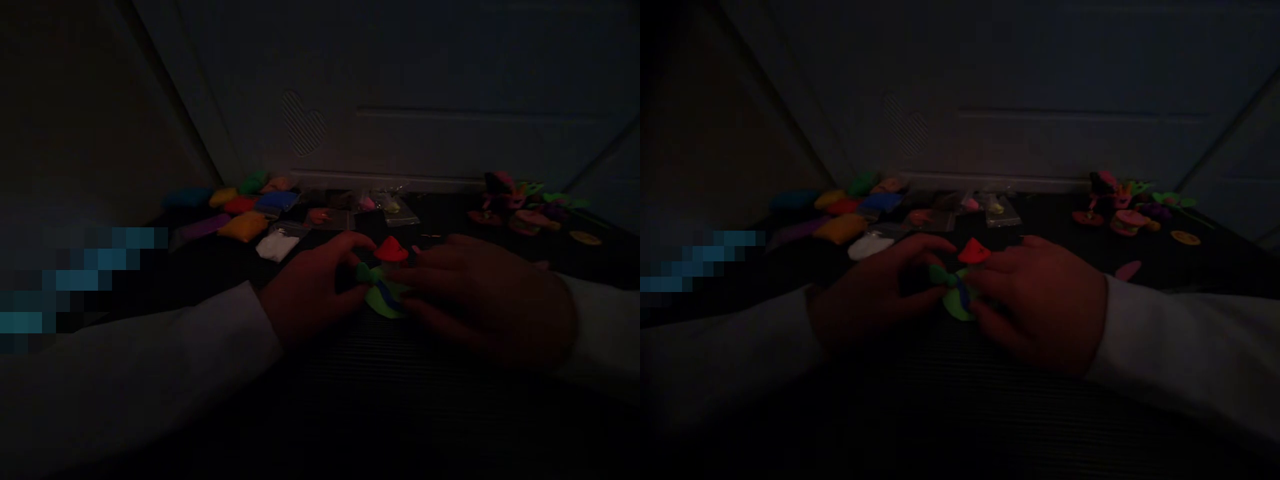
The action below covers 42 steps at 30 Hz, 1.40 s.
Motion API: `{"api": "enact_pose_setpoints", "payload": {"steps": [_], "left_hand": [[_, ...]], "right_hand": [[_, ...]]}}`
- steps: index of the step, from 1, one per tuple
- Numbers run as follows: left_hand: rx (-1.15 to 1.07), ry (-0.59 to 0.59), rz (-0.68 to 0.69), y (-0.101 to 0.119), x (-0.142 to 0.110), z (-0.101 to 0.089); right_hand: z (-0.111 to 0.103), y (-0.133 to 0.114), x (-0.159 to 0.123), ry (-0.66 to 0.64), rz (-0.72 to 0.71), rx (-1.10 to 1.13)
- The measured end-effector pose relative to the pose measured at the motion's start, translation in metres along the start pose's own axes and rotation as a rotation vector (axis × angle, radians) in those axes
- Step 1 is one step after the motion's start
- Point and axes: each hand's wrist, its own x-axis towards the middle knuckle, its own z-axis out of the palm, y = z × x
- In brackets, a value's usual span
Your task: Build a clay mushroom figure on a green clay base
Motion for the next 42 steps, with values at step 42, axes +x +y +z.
{"api": "enact_pose_setpoints", "payload": {"steps": [42], "left_hand": [[0.308,0.119,0.152,-0.007,-0.002,-0.019]], "right_hand": [[0.026,-0.003,0.004,0.159,-0.013,0.055]]}}
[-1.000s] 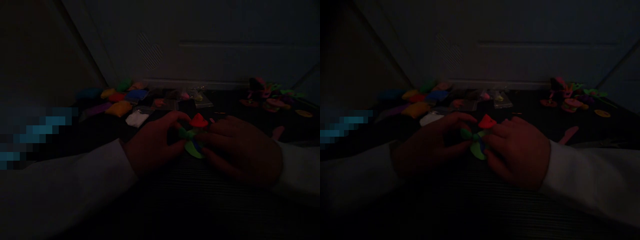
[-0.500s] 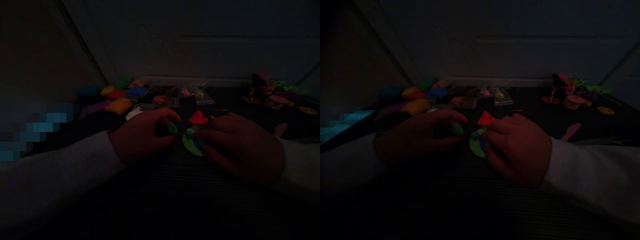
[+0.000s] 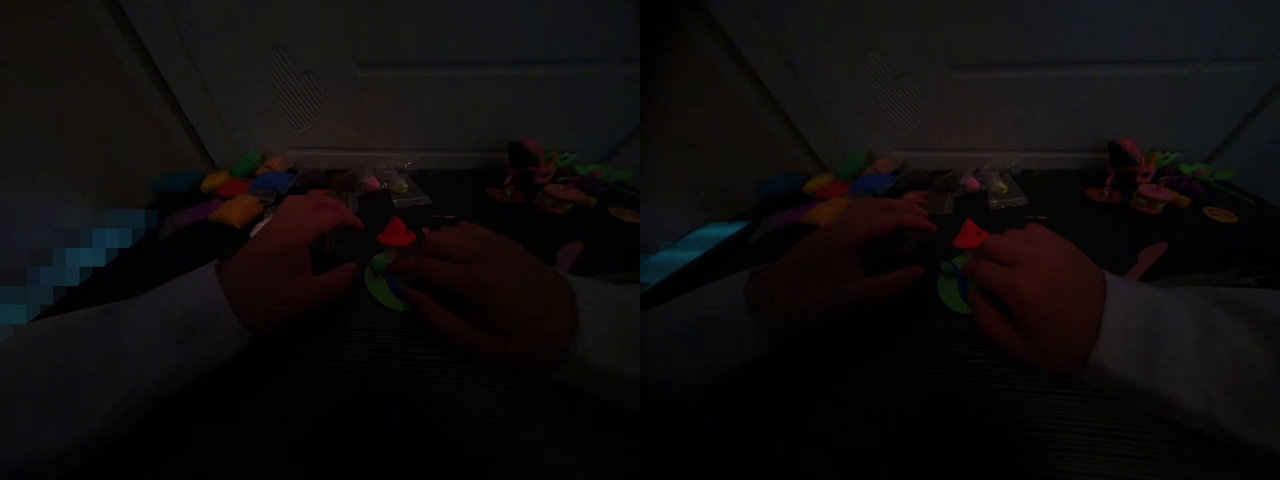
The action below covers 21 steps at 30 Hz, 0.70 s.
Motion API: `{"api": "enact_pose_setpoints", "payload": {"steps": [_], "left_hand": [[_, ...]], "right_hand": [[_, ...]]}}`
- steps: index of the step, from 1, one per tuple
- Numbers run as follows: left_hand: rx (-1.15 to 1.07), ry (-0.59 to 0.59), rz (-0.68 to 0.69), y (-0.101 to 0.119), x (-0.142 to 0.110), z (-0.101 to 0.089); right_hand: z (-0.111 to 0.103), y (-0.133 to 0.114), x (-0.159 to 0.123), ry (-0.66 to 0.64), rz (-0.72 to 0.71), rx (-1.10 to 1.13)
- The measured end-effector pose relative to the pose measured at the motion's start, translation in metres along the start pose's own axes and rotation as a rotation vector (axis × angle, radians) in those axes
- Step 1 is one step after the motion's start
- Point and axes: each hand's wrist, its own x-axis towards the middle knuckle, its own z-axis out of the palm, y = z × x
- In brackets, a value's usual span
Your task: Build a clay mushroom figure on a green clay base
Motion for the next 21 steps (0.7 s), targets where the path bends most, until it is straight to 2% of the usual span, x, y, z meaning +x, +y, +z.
{"api": "enact_pose_setpoints", "payload": {"steps": [4,8,21], "left_hand": [[0.027,0.003,0.067,0.009,0.003,0.001],[0.058,-0.023,0.028,0.016,0.007,0.004],[0.031,-0.063,-0.026,0.017,0.010,0.010]], "right_hand": [[0.000,0.001,0.000,-0.019,0.005,0.022],[0.000,0.000,0.000,-0.026,0.007,0.033],[0.000,0.000,0.001,-0.030,0.027,0.031]]}}
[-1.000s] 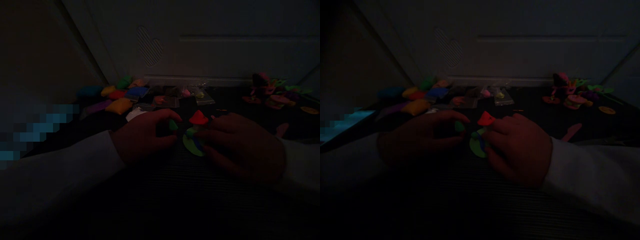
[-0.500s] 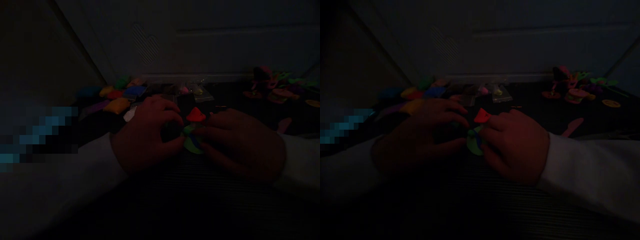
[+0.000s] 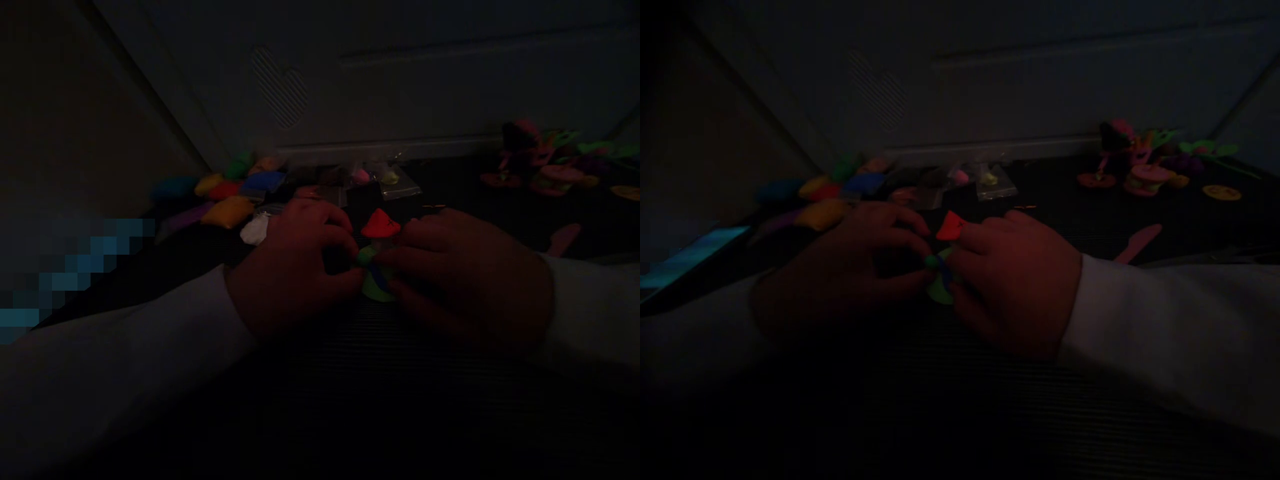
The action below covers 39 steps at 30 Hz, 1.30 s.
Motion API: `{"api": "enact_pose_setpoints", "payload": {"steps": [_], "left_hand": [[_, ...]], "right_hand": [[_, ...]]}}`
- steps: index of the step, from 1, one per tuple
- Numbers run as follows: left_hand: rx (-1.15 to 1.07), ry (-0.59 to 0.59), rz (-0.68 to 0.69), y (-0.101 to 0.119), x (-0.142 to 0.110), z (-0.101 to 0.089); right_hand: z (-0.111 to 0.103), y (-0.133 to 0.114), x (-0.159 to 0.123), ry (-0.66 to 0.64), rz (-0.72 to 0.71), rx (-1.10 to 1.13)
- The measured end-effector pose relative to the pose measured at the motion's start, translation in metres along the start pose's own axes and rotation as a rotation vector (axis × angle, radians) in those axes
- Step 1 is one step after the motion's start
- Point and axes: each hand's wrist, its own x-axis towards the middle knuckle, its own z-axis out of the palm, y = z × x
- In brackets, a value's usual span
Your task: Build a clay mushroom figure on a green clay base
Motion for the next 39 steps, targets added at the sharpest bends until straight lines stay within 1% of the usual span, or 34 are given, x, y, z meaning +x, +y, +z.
{"api": "enact_pose_setpoints", "payload": {"steps": [7,13,20,29,31,34,39], "left_hand": [[-0.021,-0.052,-0.057,0.0010,0.0011,-0.0008],[-0.034,-0.009,-0.042,0.0039,0.0003,-0.0022],[-0.023,0.013,-0.009,0.0027,-0.0002,-0.0007],[-0.106,-0.021,-0.053,-0.0018,-0.0011,-0.0024],[-0.116,-0.033,-0.059,-0.0024,-0.0009,-0.0031],[-0.124,-0.035,-0.058,-0.0035,-0.0011,-0.0033],[-0.131,-0.021,-0.033,-0.0053,-0.0031,-0.0025]], "right_hand": [[0.0009,0.0002,0.0000,0.023,-0.005,-0.002],[0.0016,0.0004,-0.0002,0.045,-0.020,-0.006],[0.0003,-0.0001,0.0007,0.006,-0.006,0.015],[0.0002,0.0010,-0.0007,0.023,-0.025,0.011],[0.0003,0.0014,-0.0006,0.010,-0.032,0.018],[0.0007,0.0017,0.0003,-0.033,-0.027,0.012],[0.0012,0.0019,0.0011,-0.022,-0.027,-0.016]]}}
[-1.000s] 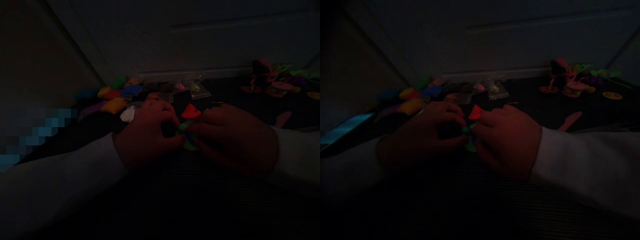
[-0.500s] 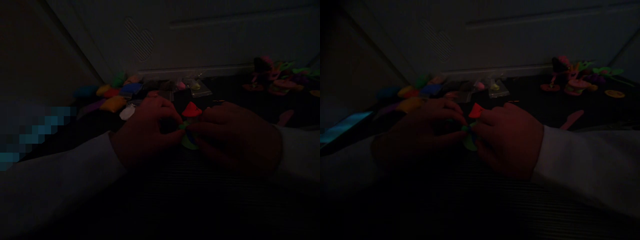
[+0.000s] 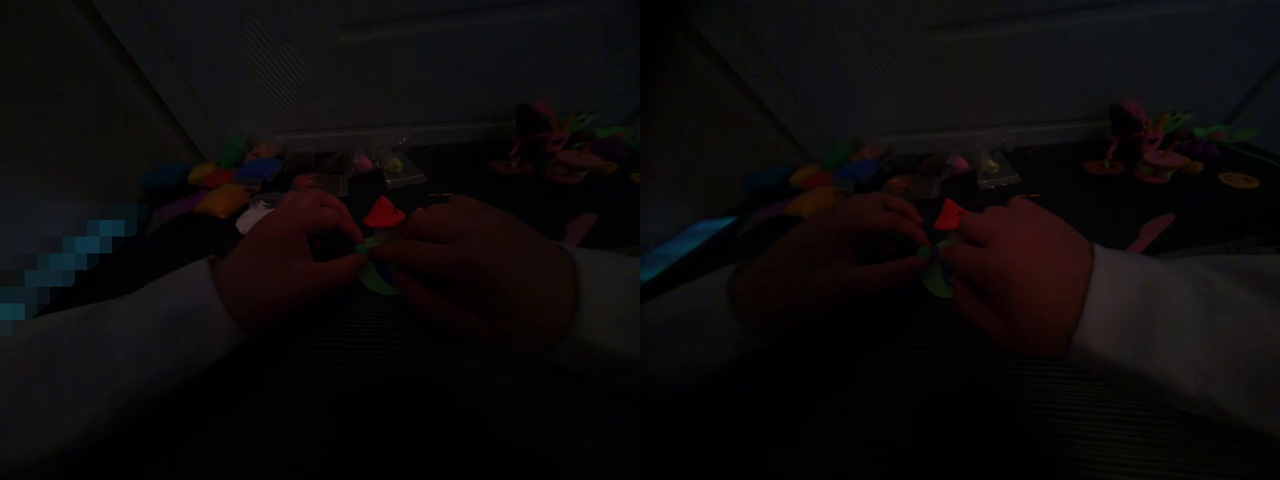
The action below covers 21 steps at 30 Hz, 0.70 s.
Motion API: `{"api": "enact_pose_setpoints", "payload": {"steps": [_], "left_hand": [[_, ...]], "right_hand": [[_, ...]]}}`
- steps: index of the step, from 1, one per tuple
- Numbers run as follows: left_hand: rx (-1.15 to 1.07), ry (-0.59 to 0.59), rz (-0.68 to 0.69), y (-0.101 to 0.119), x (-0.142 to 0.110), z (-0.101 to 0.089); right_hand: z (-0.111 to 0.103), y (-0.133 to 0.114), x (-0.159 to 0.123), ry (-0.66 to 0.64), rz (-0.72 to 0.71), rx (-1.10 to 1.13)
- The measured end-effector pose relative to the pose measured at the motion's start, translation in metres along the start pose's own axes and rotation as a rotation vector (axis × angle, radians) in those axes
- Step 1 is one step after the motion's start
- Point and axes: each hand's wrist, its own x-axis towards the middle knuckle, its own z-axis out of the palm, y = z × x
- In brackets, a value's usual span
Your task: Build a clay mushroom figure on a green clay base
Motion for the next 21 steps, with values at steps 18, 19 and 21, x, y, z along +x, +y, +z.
{"api": "enact_pose_setpoints", "payload": {"steps": [18,19,21], "left_hand": [[-0.014,-0.012,0.009,-0.0021,-0.0011,-0.0015],[-0.016,-0.014,0.005,-0.0020,-0.0008,-0.0013],[-0.016,-0.022,0.000,-0.0020,-0.0002,-0.0008]], "right_hand": [[-0.0018,0.0011,-0.0015,-0.012,-0.014,0.006],[-0.0012,0.0013,-0.0014,-0.007,-0.015,0.001],[-0.0002,0.0016,-0.0012,0.001,-0.013,-0.005]]}}
